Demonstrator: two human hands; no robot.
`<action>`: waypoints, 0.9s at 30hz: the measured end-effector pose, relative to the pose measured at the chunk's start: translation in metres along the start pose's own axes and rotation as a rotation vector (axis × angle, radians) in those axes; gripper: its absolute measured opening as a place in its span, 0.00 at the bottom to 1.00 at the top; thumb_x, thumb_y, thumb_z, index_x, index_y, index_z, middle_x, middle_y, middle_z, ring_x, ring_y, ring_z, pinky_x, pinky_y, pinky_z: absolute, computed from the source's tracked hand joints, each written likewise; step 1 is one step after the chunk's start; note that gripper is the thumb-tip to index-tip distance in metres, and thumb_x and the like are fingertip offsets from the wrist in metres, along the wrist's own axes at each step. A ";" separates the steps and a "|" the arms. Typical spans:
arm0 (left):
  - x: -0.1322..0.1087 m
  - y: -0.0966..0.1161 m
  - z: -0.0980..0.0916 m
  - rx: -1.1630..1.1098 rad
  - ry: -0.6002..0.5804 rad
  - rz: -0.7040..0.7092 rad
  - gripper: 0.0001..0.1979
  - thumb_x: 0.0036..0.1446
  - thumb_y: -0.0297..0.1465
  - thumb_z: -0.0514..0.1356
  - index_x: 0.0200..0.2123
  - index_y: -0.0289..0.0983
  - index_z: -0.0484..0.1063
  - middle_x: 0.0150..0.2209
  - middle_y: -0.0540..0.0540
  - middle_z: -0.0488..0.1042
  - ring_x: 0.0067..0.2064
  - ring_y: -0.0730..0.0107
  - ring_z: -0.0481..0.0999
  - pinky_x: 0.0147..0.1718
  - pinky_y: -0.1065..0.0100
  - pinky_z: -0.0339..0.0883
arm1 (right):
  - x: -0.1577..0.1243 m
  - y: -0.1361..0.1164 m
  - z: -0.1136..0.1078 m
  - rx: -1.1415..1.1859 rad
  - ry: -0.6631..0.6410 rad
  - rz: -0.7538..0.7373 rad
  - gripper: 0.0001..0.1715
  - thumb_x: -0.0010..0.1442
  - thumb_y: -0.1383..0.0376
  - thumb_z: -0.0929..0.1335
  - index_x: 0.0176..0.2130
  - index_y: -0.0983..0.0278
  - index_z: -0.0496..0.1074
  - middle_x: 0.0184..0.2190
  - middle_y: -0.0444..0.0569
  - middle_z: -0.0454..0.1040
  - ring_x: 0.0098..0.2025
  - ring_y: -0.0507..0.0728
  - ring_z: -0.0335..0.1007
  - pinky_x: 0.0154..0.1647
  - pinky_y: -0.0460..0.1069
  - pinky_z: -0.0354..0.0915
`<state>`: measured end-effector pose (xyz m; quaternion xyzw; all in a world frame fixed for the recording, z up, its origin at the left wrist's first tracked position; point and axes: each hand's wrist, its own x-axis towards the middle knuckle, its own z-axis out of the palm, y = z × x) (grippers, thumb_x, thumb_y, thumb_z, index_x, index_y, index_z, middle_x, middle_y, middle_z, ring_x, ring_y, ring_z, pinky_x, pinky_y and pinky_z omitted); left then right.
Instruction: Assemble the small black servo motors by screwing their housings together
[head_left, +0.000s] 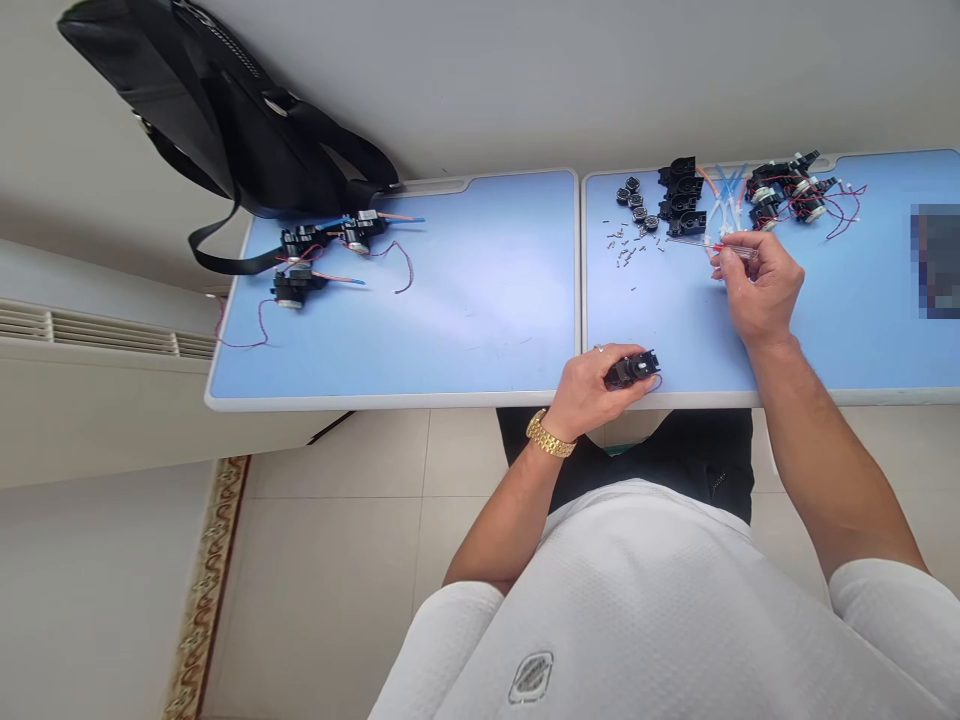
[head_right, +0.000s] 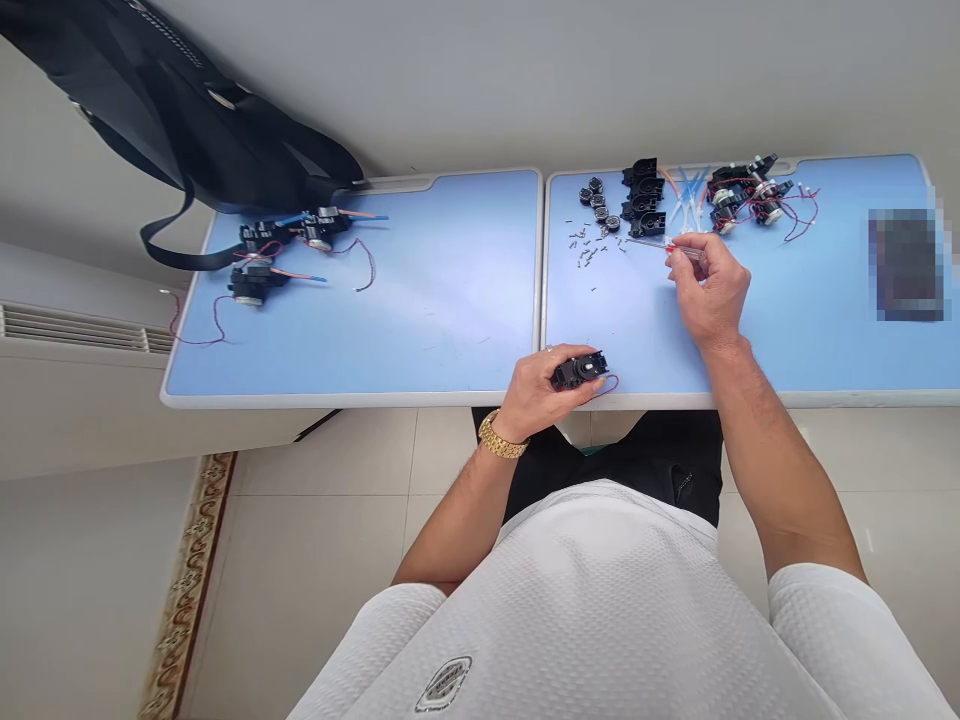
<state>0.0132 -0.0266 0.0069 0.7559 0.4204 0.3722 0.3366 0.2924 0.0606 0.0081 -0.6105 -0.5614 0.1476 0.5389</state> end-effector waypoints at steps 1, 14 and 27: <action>0.000 0.000 0.000 0.001 -0.003 -0.002 0.18 0.66 0.42 0.77 0.54 0.41 0.86 0.48 0.43 0.91 0.46 0.63 0.91 0.49 0.61 0.86 | 0.000 0.000 0.000 0.006 0.001 0.010 0.09 0.69 0.60 0.73 0.48 0.55 0.81 0.37 0.46 0.88 0.36 0.59 0.87 0.43 0.58 0.83; 0.003 -0.007 0.000 -0.071 0.024 0.022 0.18 0.67 0.40 0.76 0.56 0.40 0.85 0.49 0.43 0.90 0.46 0.63 0.90 0.50 0.62 0.84 | -0.026 -0.052 -0.021 0.478 -0.099 0.275 0.13 0.61 0.53 0.83 0.41 0.56 0.85 0.30 0.43 0.86 0.27 0.53 0.80 0.28 0.49 0.70; 0.005 -0.016 0.001 -0.165 0.101 0.204 0.20 0.70 0.44 0.75 0.58 0.40 0.84 0.70 0.31 0.79 0.71 0.47 0.82 0.62 0.50 0.83 | -0.056 -0.068 -0.035 0.670 -0.360 0.620 0.21 0.51 0.50 0.88 0.37 0.58 0.86 0.28 0.45 0.84 0.26 0.52 0.77 0.25 0.46 0.69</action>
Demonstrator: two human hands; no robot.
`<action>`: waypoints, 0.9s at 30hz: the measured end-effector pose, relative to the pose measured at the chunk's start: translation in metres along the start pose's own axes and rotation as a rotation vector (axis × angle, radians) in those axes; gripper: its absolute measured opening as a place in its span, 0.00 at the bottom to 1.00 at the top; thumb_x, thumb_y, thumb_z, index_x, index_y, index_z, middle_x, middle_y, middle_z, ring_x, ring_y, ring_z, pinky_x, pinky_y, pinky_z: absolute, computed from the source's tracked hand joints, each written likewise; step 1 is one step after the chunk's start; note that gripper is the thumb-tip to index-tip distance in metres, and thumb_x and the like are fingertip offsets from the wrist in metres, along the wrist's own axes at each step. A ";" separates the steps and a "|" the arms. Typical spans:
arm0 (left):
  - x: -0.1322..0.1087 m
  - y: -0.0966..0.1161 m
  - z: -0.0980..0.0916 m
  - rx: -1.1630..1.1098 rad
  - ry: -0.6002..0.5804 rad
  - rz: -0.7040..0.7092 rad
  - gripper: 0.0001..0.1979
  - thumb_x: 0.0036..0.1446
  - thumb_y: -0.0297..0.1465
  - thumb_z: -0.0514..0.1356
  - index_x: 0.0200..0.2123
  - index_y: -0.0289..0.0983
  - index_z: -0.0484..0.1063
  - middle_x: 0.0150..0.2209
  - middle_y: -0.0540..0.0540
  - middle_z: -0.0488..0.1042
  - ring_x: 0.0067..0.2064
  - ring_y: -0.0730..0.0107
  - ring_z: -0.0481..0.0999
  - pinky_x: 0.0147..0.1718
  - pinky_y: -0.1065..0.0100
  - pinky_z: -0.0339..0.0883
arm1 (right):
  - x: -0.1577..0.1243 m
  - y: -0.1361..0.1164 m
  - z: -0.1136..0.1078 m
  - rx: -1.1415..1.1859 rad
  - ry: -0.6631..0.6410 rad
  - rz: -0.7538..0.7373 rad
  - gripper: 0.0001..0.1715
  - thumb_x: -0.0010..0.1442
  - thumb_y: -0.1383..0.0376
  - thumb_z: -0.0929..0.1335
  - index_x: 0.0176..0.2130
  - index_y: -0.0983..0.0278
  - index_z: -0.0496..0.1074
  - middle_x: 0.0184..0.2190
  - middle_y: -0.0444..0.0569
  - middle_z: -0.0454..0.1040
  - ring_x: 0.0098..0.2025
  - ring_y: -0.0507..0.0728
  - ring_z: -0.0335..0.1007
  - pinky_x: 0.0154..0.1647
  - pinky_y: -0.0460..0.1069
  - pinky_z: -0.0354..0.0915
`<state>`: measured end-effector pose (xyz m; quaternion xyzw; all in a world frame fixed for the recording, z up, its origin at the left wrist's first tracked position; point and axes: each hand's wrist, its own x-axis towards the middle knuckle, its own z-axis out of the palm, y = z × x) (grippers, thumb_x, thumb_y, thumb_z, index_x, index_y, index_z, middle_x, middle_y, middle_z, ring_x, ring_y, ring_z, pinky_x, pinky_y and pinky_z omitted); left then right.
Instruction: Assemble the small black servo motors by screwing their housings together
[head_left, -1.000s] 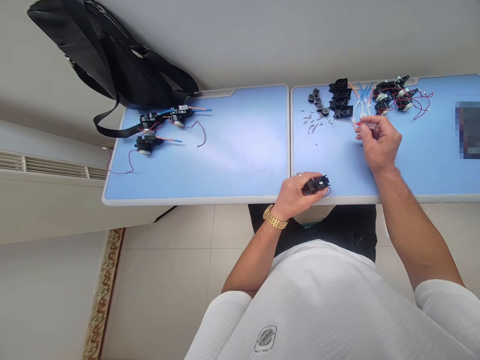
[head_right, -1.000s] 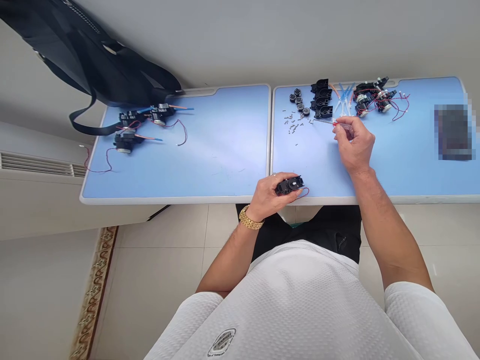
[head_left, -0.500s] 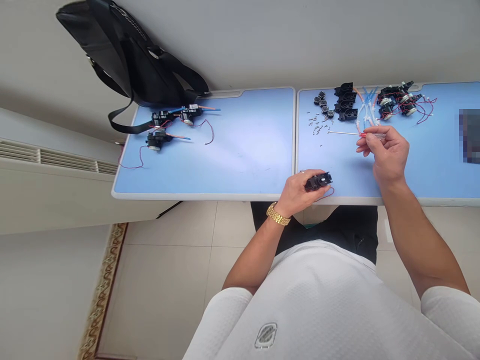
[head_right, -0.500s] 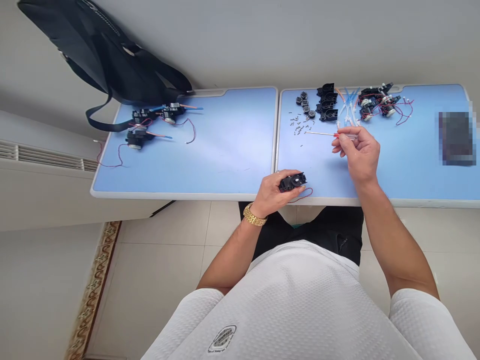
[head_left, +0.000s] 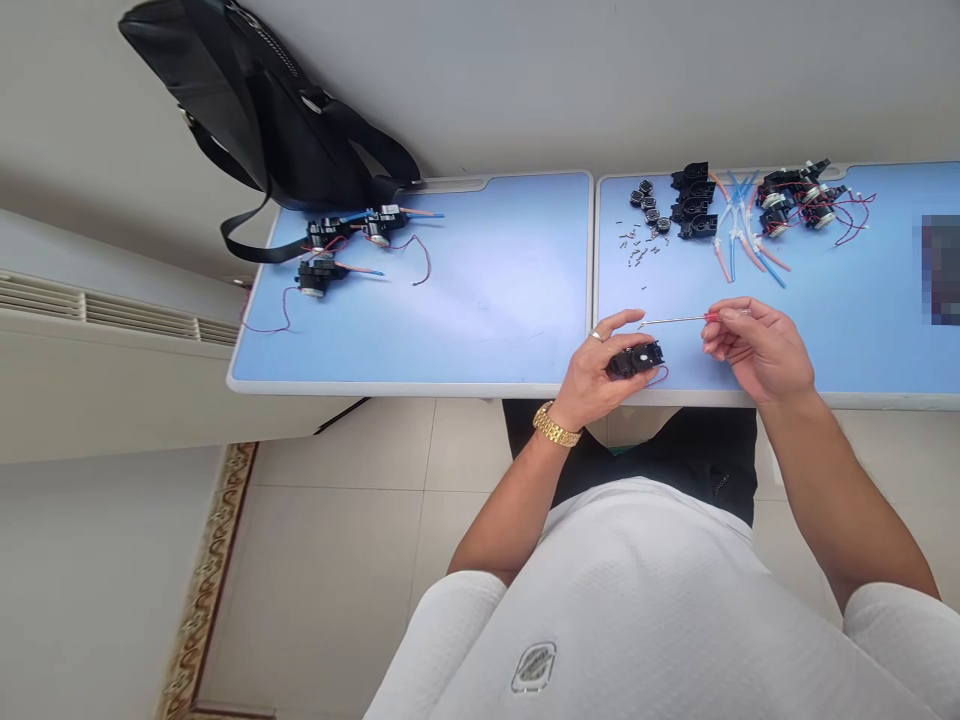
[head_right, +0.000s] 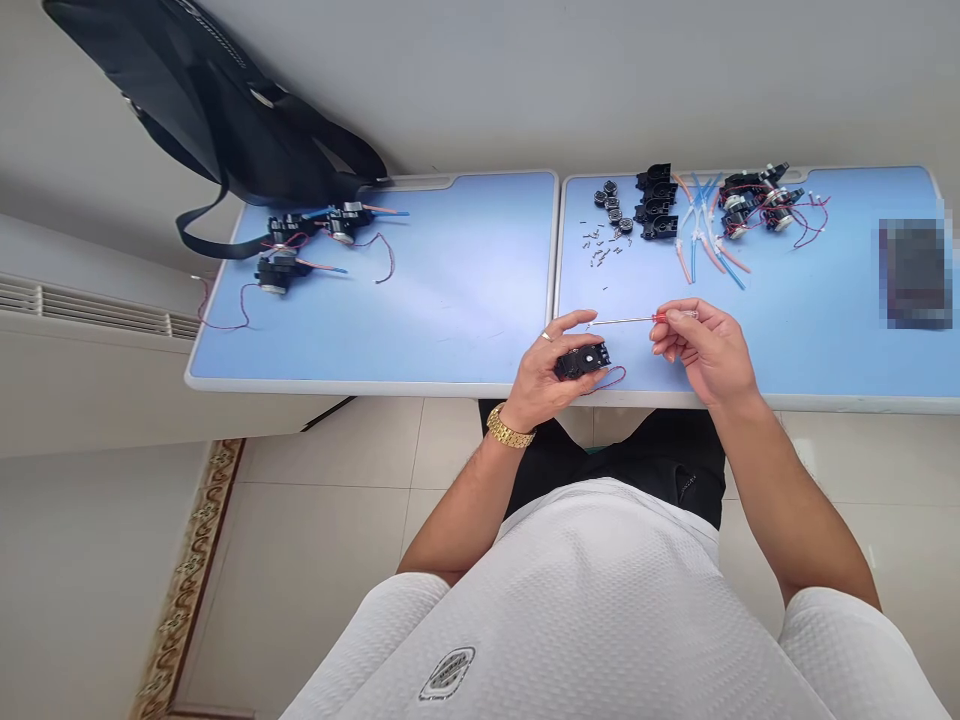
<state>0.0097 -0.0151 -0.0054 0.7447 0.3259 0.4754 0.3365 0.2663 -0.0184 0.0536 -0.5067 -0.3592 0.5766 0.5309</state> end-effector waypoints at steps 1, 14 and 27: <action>0.000 0.001 0.000 -0.002 -0.002 0.002 0.19 0.71 0.43 0.75 0.58 0.40 0.83 0.68 0.32 0.80 0.69 0.49 0.83 0.62 0.50 0.83 | 0.000 0.002 0.000 0.003 -0.001 0.010 0.21 0.51 0.50 0.88 0.37 0.58 0.86 0.28 0.46 0.84 0.26 0.52 0.77 0.25 0.46 0.69; -0.002 0.001 0.001 0.008 0.011 0.034 0.20 0.69 0.41 0.76 0.60 0.41 0.83 0.59 0.37 0.86 0.63 0.55 0.87 0.64 0.51 0.83 | -0.001 0.009 -0.005 -0.033 0.011 0.018 0.21 0.53 0.50 0.87 0.38 0.59 0.85 0.30 0.47 0.85 0.28 0.53 0.78 0.25 0.47 0.68; -0.001 0.005 0.003 0.046 -0.003 0.072 0.17 0.71 0.40 0.75 0.57 0.40 0.83 0.54 0.39 0.88 0.56 0.59 0.89 0.57 0.56 0.86 | -0.006 0.003 -0.006 -0.083 0.043 -0.047 0.17 0.54 0.52 0.86 0.37 0.57 0.86 0.27 0.46 0.84 0.27 0.53 0.77 0.26 0.48 0.67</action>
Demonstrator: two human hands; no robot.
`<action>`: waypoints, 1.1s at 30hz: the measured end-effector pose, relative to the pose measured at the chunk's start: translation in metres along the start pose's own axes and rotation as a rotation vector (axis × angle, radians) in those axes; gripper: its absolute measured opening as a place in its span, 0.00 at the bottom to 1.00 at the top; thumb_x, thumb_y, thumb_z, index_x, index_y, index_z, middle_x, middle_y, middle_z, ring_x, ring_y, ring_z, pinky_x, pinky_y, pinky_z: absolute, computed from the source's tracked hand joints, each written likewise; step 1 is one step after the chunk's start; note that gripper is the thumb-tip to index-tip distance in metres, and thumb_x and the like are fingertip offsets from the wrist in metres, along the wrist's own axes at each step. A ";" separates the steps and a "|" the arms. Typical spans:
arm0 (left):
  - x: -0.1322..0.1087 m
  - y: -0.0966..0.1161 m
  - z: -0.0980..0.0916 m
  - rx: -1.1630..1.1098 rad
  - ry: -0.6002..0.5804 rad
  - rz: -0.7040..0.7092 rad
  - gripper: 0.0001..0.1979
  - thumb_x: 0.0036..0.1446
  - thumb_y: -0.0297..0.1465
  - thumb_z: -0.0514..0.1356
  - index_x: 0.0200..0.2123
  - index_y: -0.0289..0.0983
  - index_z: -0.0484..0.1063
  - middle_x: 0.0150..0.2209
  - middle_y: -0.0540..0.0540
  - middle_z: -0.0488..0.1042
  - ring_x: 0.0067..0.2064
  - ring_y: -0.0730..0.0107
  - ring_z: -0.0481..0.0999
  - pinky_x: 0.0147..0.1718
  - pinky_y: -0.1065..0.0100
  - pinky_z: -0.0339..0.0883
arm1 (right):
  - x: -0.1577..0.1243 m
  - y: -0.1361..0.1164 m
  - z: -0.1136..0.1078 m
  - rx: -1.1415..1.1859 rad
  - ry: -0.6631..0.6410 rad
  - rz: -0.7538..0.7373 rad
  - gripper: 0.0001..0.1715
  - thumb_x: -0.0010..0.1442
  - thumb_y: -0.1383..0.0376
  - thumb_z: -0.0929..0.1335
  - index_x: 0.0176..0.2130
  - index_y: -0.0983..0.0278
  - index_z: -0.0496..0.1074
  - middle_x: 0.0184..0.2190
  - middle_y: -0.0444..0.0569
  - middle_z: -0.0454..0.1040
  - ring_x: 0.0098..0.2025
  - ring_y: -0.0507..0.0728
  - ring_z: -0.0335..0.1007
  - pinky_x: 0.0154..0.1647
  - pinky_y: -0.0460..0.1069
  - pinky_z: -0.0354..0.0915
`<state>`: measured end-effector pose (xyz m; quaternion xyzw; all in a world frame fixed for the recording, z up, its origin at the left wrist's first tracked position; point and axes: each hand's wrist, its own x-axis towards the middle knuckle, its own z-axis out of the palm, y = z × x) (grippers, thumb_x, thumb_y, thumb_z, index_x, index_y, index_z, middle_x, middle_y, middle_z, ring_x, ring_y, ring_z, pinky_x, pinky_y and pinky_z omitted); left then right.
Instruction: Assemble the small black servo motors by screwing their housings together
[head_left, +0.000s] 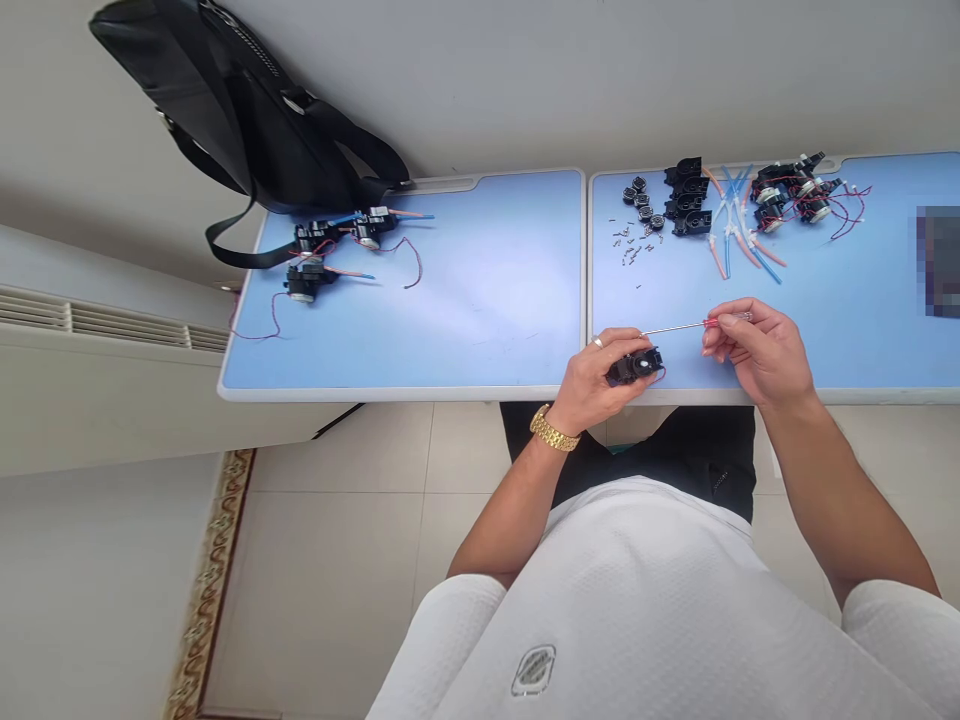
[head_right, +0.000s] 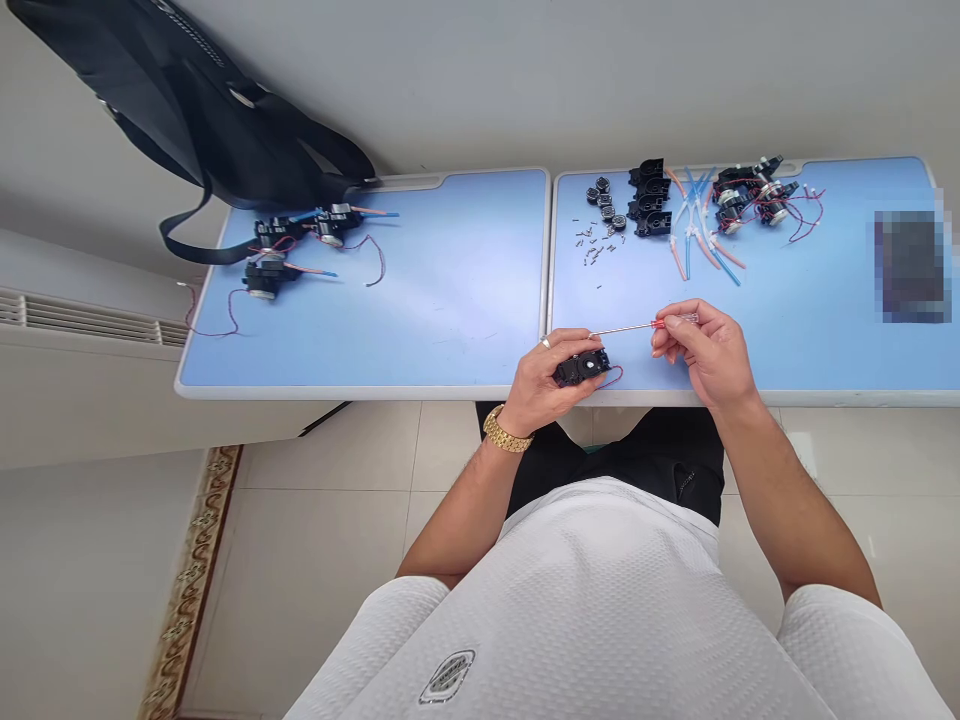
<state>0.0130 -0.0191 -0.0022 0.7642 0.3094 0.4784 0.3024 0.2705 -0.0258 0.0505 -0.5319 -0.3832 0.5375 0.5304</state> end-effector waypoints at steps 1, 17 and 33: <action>0.000 0.000 0.000 0.006 -0.002 0.000 0.17 0.71 0.40 0.75 0.57 0.40 0.83 0.54 0.39 0.88 0.56 0.60 0.89 0.57 0.56 0.86 | 0.000 -0.001 0.000 -0.013 0.004 -0.008 0.17 0.54 0.52 0.86 0.37 0.58 0.86 0.27 0.46 0.84 0.27 0.53 0.77 0.26 0.48 0.67; -0.003 -0.001 0.001 0.038 -0.042 -0.048 0.18 0.71 0.43 0.74 0.57 0.41 0.84 0.56 0.39 0.87 0.56 0.59 0.89 0.59 0.53 0.85 | -0.004 -0.011 -0.005 -0.235 0.009 -0.115 0.11 0.63 0.55 0.82 0.39 0.57 0.85 0.27 0.45 0.82 0.29 0.56 0.79 0.30 0.52 0.69; -0.005 -0.001 0.002 0.104 -0.118 -0.046 0.15 0.71 0.40 0.72 0.56 0.41 0.83 0.56 0.40 0.87 0.54 0.62 0.90 0.51 0.61 0.86 | -0.021 -0.054 0.001 -0.623 -0.057 -0.236 0.05 0.67 0.56 0.79 0.39 0.53 0.85 0.29 0.44 0.84 0.32 0.59 0.83 0.39 0.57 0.78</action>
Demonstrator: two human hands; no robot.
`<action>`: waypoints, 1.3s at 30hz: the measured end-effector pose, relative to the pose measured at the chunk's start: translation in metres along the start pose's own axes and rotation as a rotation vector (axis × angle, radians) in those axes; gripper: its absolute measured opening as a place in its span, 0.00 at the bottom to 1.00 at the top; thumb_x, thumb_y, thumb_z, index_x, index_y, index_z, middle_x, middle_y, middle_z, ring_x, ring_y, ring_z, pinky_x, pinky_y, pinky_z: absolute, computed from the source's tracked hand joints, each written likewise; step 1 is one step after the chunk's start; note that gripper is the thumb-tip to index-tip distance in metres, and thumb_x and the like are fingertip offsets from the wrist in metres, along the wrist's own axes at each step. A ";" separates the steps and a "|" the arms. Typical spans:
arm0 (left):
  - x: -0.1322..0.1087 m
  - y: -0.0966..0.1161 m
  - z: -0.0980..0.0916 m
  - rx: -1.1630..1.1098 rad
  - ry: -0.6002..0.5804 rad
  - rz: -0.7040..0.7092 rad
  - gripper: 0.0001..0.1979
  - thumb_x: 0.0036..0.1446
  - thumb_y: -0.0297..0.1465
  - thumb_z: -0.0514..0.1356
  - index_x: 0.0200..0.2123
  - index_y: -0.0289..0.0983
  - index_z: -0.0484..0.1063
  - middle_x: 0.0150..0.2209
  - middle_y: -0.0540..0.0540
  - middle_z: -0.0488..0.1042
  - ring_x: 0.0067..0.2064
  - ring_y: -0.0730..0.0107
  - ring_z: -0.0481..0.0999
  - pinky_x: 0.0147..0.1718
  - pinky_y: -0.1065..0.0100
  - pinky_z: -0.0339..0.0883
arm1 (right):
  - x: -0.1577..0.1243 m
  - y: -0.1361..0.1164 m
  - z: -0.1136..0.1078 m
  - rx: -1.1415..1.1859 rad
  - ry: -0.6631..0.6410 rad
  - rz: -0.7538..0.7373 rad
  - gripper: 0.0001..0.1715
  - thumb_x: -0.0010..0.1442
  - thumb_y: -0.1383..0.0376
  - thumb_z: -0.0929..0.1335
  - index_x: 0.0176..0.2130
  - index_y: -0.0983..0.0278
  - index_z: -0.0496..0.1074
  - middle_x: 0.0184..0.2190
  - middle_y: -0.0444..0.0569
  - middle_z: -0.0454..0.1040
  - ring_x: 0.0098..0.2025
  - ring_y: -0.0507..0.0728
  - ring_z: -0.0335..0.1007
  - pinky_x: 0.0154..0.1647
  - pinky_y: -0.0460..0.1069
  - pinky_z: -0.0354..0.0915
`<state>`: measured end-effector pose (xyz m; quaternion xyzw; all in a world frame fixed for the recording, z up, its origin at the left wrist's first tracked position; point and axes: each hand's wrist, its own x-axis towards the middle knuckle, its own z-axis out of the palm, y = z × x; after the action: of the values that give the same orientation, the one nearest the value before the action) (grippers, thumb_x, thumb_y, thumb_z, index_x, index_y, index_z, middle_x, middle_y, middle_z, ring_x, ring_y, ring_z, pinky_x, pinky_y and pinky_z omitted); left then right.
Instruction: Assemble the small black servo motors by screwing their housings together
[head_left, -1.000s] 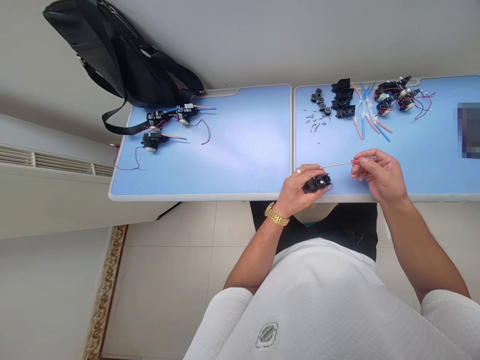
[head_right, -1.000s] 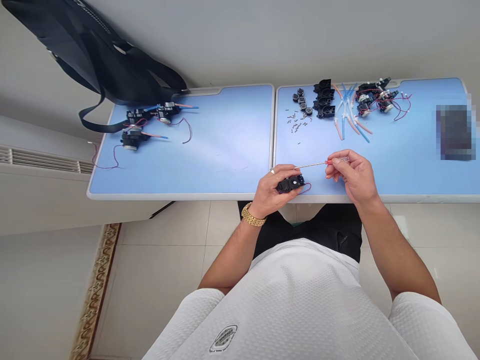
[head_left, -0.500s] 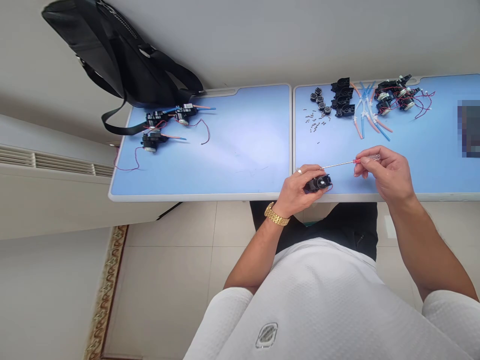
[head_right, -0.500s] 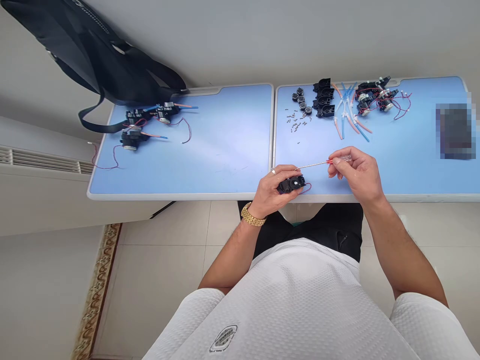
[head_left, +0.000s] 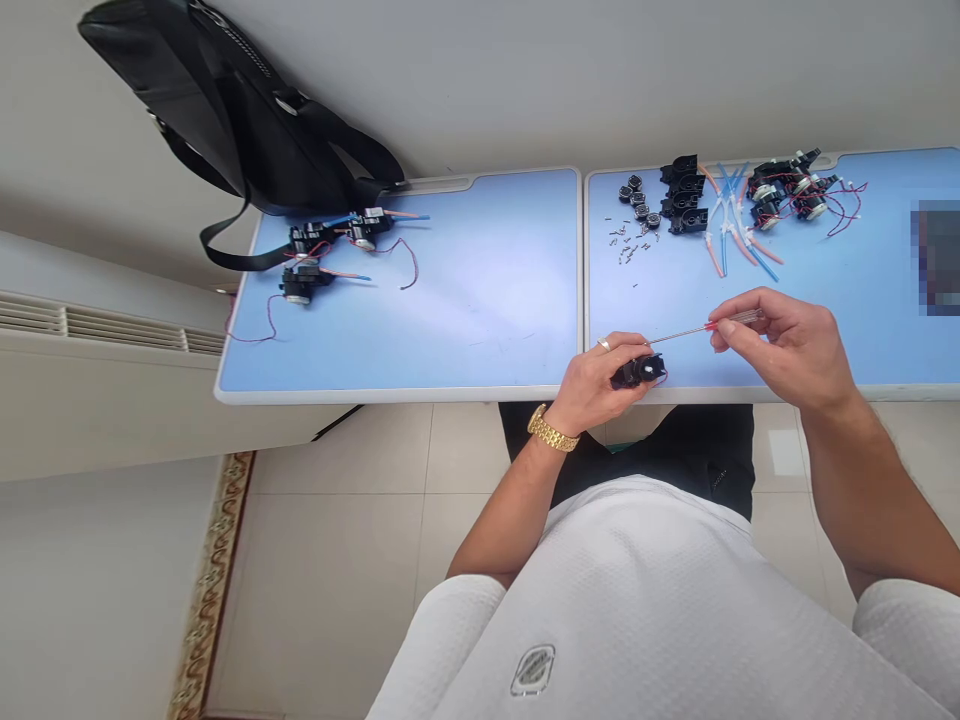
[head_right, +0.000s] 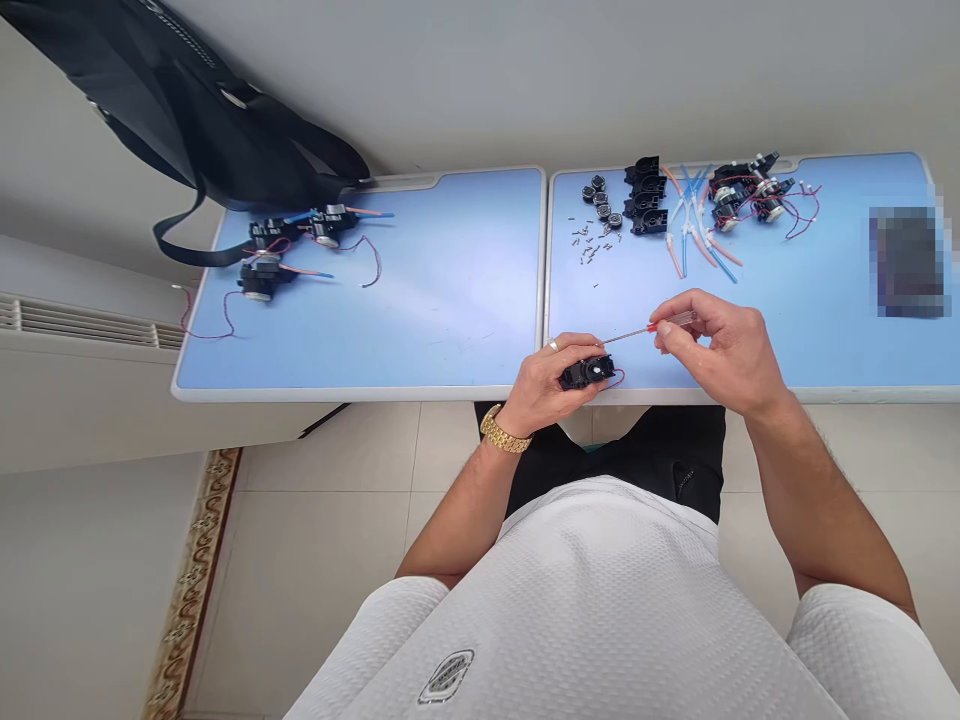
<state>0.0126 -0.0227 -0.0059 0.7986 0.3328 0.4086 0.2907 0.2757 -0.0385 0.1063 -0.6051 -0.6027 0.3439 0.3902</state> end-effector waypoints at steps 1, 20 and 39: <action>0.000 0.000 0.000 -0.003 -0.006 -0.009 0.15 0.71 0.40 0.73 0.56 0.41 0.83 0.56 0.40 0.87 0.54 0.61 0.90 0.52 0.61 0.86 | 0.000 0.000 0.001 0.002 0.004 -0.003 0.05 0.67 0.56 0.79 0.39 0.53 0.85 0.30 0.44 0.85 0.33 0.59 0.84 0.40 0.57 0.79; 0.000 -0.001 0.000 -0.011 0.031 -0.002 0.16 0.72 0.42 0.72 0.56 0.41 0.82 0.62 0.36 0.85 0.60 0.56 0.88 0.58 0.54 0.85 | 0.002 0.036 0.013 0.507 0.133 0.145 0.18 0.57 0.49 0.86 0.38 0.56 0.86 0.29 0.48 0.85 0.30 0.58 0.81 0.29 0.53 0.69; 0.003 -0.005 0.001 -0.087 0.037 -0.033 0.23 0.69 0.42 0.76 0.63 0.44 0.83 0.67 0.35 0.81 0.60 0.55 0.88 0.52 0.58 0.87 | 0.010 0.050 0.026 0.611 0.155 0.250 0.30 0.48 0.39 0.89 0.35 0.58 0.86 0.28 0.47 0.85 0.28 0.55 0.82 0.25 0.47 0.70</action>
<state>0.0128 -0.0179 -0.0085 0.7720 0.3330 0.4325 0.3257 0.2761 -0.0252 0.0511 -0.5536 -0.3615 0.5068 0.5532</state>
